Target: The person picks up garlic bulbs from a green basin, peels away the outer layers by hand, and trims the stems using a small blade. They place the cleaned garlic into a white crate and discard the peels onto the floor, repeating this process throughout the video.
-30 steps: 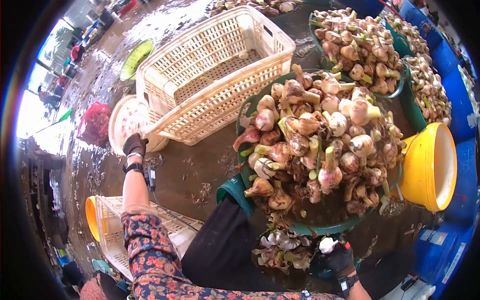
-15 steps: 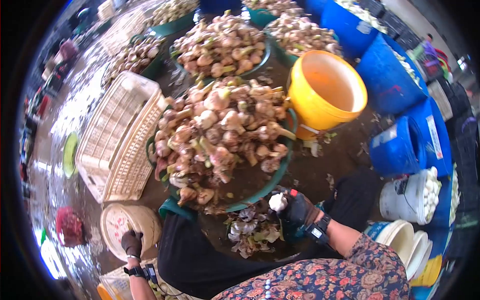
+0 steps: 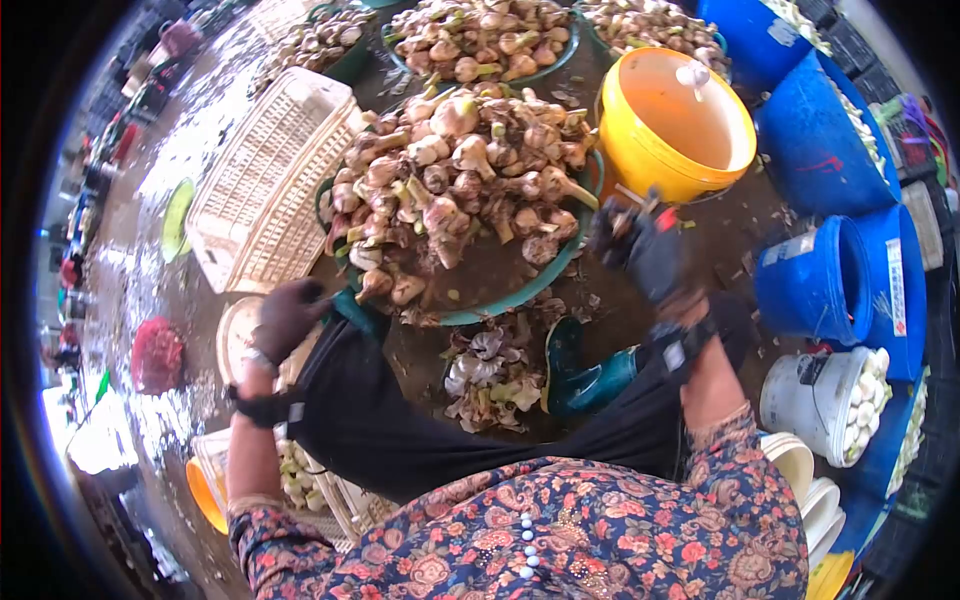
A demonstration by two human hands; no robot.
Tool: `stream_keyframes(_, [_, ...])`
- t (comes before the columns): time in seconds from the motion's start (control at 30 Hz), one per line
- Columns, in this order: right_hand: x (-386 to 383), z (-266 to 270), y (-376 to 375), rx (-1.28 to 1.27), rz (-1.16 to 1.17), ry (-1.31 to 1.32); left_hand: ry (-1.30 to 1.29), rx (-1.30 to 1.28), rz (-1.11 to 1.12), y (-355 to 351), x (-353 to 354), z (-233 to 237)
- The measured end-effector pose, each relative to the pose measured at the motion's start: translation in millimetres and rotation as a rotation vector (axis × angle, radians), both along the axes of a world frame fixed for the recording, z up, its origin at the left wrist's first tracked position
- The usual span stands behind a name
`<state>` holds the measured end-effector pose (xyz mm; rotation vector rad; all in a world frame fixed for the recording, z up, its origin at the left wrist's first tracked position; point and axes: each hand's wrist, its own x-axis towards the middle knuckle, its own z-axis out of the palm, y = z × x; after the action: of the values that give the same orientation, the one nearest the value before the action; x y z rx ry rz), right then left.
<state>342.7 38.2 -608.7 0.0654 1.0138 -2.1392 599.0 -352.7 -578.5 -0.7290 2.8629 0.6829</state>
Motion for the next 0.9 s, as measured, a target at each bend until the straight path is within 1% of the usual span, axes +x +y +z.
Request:
stream_keyframes(0.03, [22.2,-11.8,-1.0,0.099,0.112,-0.014,-0.092,0.056,-0.056,19.4,-16.2,-5.4])
stream_keyframes(0.07, [45.2,-23.6,0.4,0.198,0.219,-0.026,-0.136,0.013,-0.053,45.3,-30.1,-12.6])
stream_keyframes(0.1, [63.2,-45.3,1.8,0.145,0.281,-0.202,-0.203,-0.064,-0.1,62.7,-44.0,-24.9])
stream_keyframes(0.13, [80.8,-61.9,2.5,0.091,0.34,-0.382,-0.264,-0.065,-0.125,73.2,-58.2,-43.8])
stream_keyframes(0.17, [98.8,-64.3,1.0,0.204,0.38,-0.37,-0.206,-0.142,-0.131,81.9,-64.0,-67.8])
stream_keyframes(0.2, [110.7,-65.0,-0.8,0.322,0.418,-0.351,-0.206,-0.216,-0.134,86.0,-70.8,-91.6])
stream_keyframes(0.23, [118.2,-69.0,-0.5,0.318,0.419,-0.351,-0.28,-0.294,-0.137,88.5,-76.9,-111.6])
stream_keyframes(0.3, [126.8,-80.1,0.0,0.337,0.481,-0.308,-0.365,-0.344,-0.07,88.5,-85.3,-149.1])
stream_keyframes(0.33, [128.2,-80.3,-1.8,0.353,0.46,-0.292,-0.364,-0.35,-0.071,87.4,-87.3,-156.7])
stream_keyframes(0.4, [125.5,-90.9,-2.8,0.383,0.453,-0.269,-0.249,-0.326,0.03,87.6,-87.6,-158.0])
stream_keyframes(0.43, [125.1,-96.5,-2.9,0.419,0.449,-0.247,-0.254,-0.33,0.022,86.8,-83.8,-158.4])
stream_keyframes(0.47, [123.3,-88.7,-5.6,0.403,0.435,-0.262,-0.127,-0.193,0.046,89.7,-78.6,-147.1])
stream_keyframes(0.5, [122.4,-94.0,-7.4,0.398,0.432,-0.272,-0.002,-0.055,0.071,93.6,-72.0,-135.3])
stream_keyframes(0.53, [120.9,-102.9,-10.2,0.377,0.399,-0.313,0.008,0.147,0.137,102.2,-65.8,-125.0])
stream_keyframes(0.57, [118.3,-108.0,-13.6,0.356,0.365,-0.352,0.201,0.494,0.121,116.4,-57.9,-116.4])
stream_keyframes(0.6, [116.1,-94.8,-16.1,0.416,0.407,-0.283,0.392,0.845,0.105,135.4,-50.1,-106.7])
stream_keyframes(0.63, [118.1,-95.5,-18.0,0.421,0.408,-0.294,0.361,1.077,0.136,160.6,-46.9,-82.6])
stream_keyframes(0.7, [121.5,-98.3,-22.8,0.485,0.471,0.194,0.311,1.195,0.041,193.7,-39.4,-78.3])
stream_keyframes(0.73, [129.4,-111.9,-25.5,0.459,0.307,0.653,0.276,1.108,-0.002,205.1,-37.1,-74.2])
stream_keyframes(0.77, [130.8,-109.7,-26.7,0.461,0.308,0.657,0.242,1.019,-0.045,215.1,-35.1,-72.1])
stream_keyframes(0.8, [131.8,-107.5,-27.0,0.493,0.316,0.49,0.27,1.049,0.022,224.5,-33.1,-77.1])
stream_keyframes(0.83, [132.1,-105.2,-26.6,0.522,0.322,0.323,0.276,1.05,0.023,229.1,-34.3,-77.0])
stream_keyframes(0.87, [134.2,-105.5,-23.8,0.607,0.3,0.891,0.193,0.726,-0.015,233.3,-34.6,-74.1])
stream_keyframes(0.9, [134.1,-105.9,-22.3,0.606,0.302,0.896,0.111,0.401,-0.05,235.1,-35.2,-72.3])
